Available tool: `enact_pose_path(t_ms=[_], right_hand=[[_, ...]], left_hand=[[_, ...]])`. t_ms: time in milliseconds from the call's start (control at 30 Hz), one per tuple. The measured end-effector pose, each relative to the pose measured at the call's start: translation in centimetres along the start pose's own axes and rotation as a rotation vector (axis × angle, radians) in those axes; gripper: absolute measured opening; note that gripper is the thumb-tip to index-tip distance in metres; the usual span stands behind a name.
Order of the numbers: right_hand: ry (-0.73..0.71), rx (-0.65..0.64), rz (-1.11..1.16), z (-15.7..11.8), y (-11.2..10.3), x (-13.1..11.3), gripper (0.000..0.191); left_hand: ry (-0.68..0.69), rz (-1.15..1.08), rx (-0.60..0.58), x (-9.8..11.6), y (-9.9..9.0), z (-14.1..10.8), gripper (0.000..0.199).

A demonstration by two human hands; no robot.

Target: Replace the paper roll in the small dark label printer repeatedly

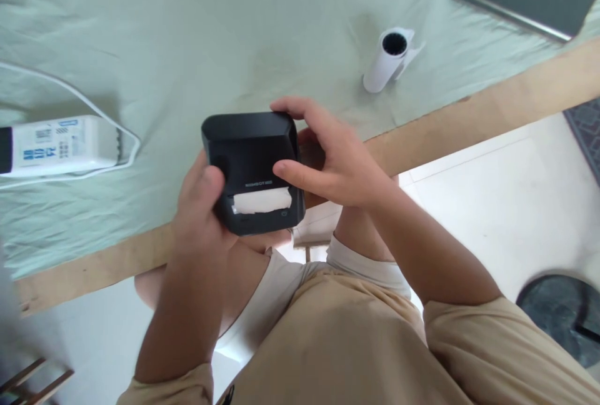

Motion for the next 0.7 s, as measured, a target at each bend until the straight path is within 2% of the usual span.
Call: enact_pose_path(t_ms=[133, 200, 333, 367, 467, 567, 700], right_hand=[[0.012, -0.017, -0.018, 0.1, 0.2, 0.1, 0.054], [-0.01, 0.016, -0.03, 0.1, 0.0, 0.3, 0.057], [-0.114, 0.283, -0.033, -0.3, -1.8, 0.6, 0.061], [-0.15, 0.314, -0.02, -0.5, -2.0, 0.5, 0.059], [-0.189, 0.22, -0.026, -0.6, -1.4, 0.1, 0.058], [-0.129, 0.125, -0.092, -0.6, -0.8, -0.4, 0.059], [-0.166, 0.129, -0.154, -0.6, -1.1, -1.4, 0.054]], left_hand=[[-0.012, -0.044, 0.122, -0.4, -0.4, 0.3, 0.039], [-0.029, -0.051, 0.168, -0.5, -0.6, 0.3, 0.035], [-0.01, -0.083, 0.159, 0.0, -0.5, 0.4, 0.033], [-0.01, -0.078, 0.146, 0.0, -0.4, 0.4, 0.033], [0.056, -0.067, 0.128, 0.3, -0.4, 0.5, 0.026], [0.128, -0.103, 0.101, 0.4, -0.4, 0.7, 0.024], [0.157, -0.107, 0.069, 0.3, -0.5, 0.8, 0.019]])
Point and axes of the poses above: each hand's wrist, its own z-axis towards the middle knuckle, its own y-axis out of the palm, x = y × z, the point moved 7 cm from there along z, towards the middle knuckle
